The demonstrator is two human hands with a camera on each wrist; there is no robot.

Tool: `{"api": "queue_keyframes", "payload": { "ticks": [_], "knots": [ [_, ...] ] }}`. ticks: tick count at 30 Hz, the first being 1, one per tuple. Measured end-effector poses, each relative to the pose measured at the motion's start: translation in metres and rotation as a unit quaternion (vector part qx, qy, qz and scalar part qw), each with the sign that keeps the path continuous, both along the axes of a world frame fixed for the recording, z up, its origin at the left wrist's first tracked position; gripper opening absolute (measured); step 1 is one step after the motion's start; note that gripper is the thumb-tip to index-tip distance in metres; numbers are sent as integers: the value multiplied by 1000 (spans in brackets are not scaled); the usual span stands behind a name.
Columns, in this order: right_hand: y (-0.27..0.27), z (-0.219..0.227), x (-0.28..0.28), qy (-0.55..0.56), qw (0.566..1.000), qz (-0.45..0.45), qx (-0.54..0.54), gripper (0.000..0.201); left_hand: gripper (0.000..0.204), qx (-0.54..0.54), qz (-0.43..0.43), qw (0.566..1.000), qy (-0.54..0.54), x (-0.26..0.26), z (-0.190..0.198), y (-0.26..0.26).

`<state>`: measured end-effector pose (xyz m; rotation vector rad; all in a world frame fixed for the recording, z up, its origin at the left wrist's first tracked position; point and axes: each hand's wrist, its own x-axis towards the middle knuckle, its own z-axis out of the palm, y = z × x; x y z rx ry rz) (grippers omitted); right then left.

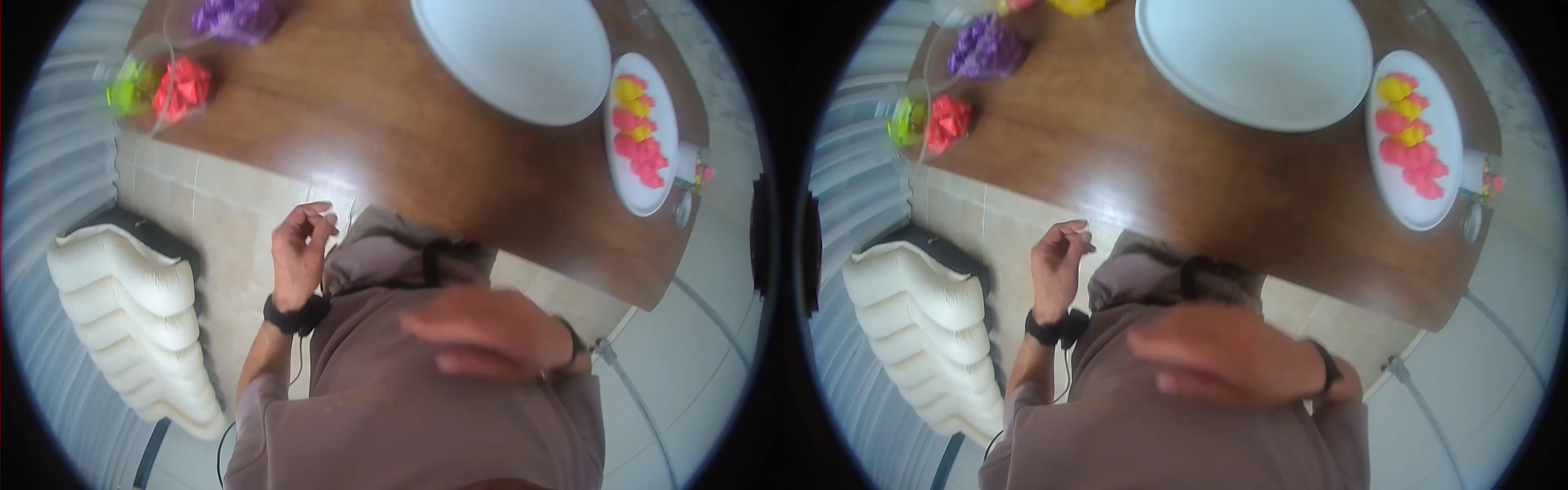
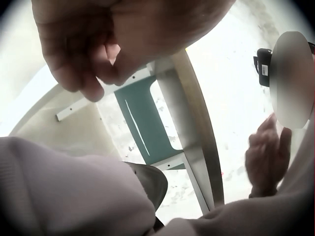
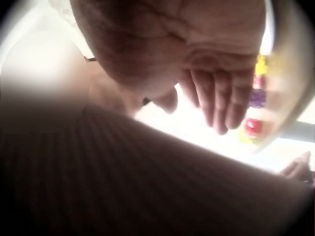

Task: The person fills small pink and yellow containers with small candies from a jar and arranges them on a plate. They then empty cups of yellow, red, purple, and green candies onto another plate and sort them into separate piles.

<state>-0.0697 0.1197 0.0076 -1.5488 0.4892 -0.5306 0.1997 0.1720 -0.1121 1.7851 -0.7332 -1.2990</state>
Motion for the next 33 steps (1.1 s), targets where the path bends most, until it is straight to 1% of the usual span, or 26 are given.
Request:
{"api": "queue_keyframes", "payload": {
  "ticks": [1, 2, 3, 4, 5, 7, 8, 9, 10, 11, 12, 13, 14, 15, 16, 17, 19, 20, 21, 22, 23, 25, 26, 28, 33],
  "knots": [
    [-5, 21, -12, -67, 997, -27, -1, 40, 21, -28, 28, 999, 30, -12, 10, -8],
    [-7, 37, -21, -136, 990, -50, -3, 46, 15, 14, -33, 998, 50, -9, 16, -10],
    [3, 48, -25, -217, 965, -139, -58, 59, 13, 8, -63, 996, 62, -11, 16, -12],
    [17, 59, -29, -297, 922, -224, -112, 72, 13, 35, -98, 993, 59, -15, 26, -12],
    [16, 70, -23, -298, 920, -218, -133, 72, 13, 63, -132, 988, 53, -17, 41, -15],
    [10, 92, 1, -435, 863, -250, -59, 55, 16, 11, -206, 978, 14, -25, 57, -18],
    [13, 100, 8, -434, 864, -244, -79, 55, 18, -39, -240, 970, 8, -27, 58, -16],
    [16, 105, 13, -433, 855, -284, -29, 42, 17, -63, -252, 965, 25, -30, 62, -17],
    [17, 108, 15, -433, 842, -320, 22, 36, 17, -104, -276, 956, 16, -33, 63, -18],
    [15, 105, 12, -436, 844, -313, 12, 36, 18, -135, -298, 945, 4, -38, 66, -22],
    [14, 102, 11, -453, 836, -308, -5, 39, 18, -146, -296, 944, 4, -41, 71, -24],
    [12, 99, 8, -470, 828, -305, -21, 41, 18, -147, -320, 936, 5, -43, 76, -26],
    [9, 96, 2, -470, 829, -301, -28, 41, 19, -145, -345, 927, 5, -45, 82, -29],
    [6, 92, -7, -467, 847, -251, -30, 43, 19, -152, -345, 926, 4, -47, 87, -32],
    [4, 90, -13, -462, 863, -200, -31, 46, 19, -174, -363, 916, -4, -49, 91, -35],
    [4, 89, -13, -462, 864, -196, -35, 46, 20, -195, -379, 905, -12, -53, 94, -37],
    [9, 87, -11, -451, 861, -226, -65, 48, 19, -213, -384, 898, 0, -58, 99, -42],
    [8, 88, -11, -451, 861, -226, -64, 48, 19, -228, -393, 891, 15, -61, 101, -45],
    [6, 88, -12, -461, 852, -228, -92, 48, 19, -228, -392, 891, 13, -65, 101, -50],
    [6, 89, -11, -471, 843, -235, -116, 48, 19, -266, -394, 879, 29, -68, 100, -52],
    [5, 93, -8, -472, 841, -239, -115, 48, 19, -306, -397, 864, 46, -72, 100, -55],
    [-1, 101, 0, -511, 808, -264, -133, 48, 20, -321, -399, 856, 63, -80, 103, -61],
    [-1, 101, -1, -509, 808, -262, -138, 48, 21, -342, -398, 847, 82, -85, 104, -66],
    [2, 98, -3, -482, 826, -270, -113, 48, 21, -357, -401, 839, 89, -92, 106, -72],
    [6, 84, -9, -485, 823, -275, -111, 49, 22, -368, -422, 823, 98, -98, 109, -80]
  ]
}}
